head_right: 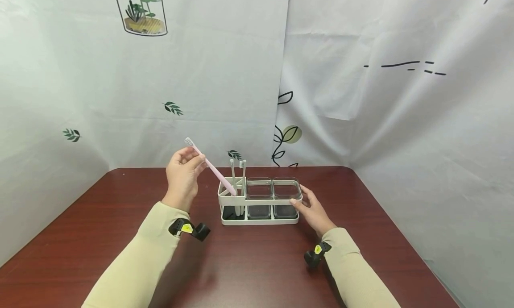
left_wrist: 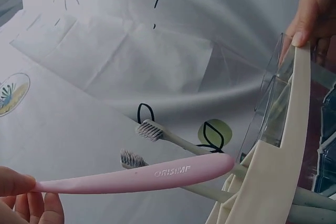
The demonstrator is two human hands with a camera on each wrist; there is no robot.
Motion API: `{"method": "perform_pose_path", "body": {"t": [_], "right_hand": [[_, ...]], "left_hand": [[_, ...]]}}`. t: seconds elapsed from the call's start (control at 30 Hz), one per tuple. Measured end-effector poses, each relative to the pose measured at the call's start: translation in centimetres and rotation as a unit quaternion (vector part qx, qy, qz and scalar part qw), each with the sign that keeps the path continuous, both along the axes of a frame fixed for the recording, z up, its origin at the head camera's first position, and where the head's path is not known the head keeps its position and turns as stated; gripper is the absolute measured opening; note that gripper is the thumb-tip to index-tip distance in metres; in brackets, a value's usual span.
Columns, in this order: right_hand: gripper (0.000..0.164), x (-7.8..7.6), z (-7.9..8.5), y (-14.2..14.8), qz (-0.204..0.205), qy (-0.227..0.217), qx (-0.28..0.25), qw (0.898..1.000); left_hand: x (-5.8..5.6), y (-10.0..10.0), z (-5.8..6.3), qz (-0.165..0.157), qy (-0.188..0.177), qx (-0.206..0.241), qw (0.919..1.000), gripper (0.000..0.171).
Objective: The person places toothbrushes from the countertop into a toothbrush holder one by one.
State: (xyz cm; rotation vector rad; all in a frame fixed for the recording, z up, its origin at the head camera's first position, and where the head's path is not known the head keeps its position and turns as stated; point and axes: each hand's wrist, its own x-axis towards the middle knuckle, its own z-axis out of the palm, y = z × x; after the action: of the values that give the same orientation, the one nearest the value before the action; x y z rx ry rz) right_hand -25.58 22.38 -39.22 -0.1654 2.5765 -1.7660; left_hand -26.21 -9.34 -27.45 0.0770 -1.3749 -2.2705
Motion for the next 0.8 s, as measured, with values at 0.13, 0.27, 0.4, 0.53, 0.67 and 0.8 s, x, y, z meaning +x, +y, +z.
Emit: {"method": "perform_pose_path", "body": {"t": [0.13,0.27,0.4,0.53,0.67,0.8], "right_hand": [[0.072,0.0,0.0,0.0,0.000,-0.002,0.000,1.000],[0.072,0.0,0.0,0.0,0.000,-0.002,0.001,1.000],[0.072,-0.1,0.0,0.0,0.000,-0.001,-0.001,1.000],[0.071,-0.1,0.0,0.0,0.000,0.000,-0.005,1.000],[0.071,-0.1,0.0,0.0,0.000,0.002,-0.004,1.000],[0.071,0.0,0.0,0.0,-0.001,0.002,-0.002,1.000]], "left_hand": [[0.1,0.5,0.0,0.012,0.022,-0.017,0.9995,0.028],[0.0,1.1,-0.2,0.015,0.048,-0.030,0.9983,0.027],[-0.1,1.8,-0.3,0.022,0.071,-0.047,0.9961,0.028],[-0.3,2.5,-0.5,0.032,0.089,-0.066,0.9934,0.028],[-0.3,3.0,-0.8,0.032,0.095,-0.083,0.9915,0.026],[-0.2,3.3,-1.1,0.031,0.094,-0.104,0.9897,0.025]]}}
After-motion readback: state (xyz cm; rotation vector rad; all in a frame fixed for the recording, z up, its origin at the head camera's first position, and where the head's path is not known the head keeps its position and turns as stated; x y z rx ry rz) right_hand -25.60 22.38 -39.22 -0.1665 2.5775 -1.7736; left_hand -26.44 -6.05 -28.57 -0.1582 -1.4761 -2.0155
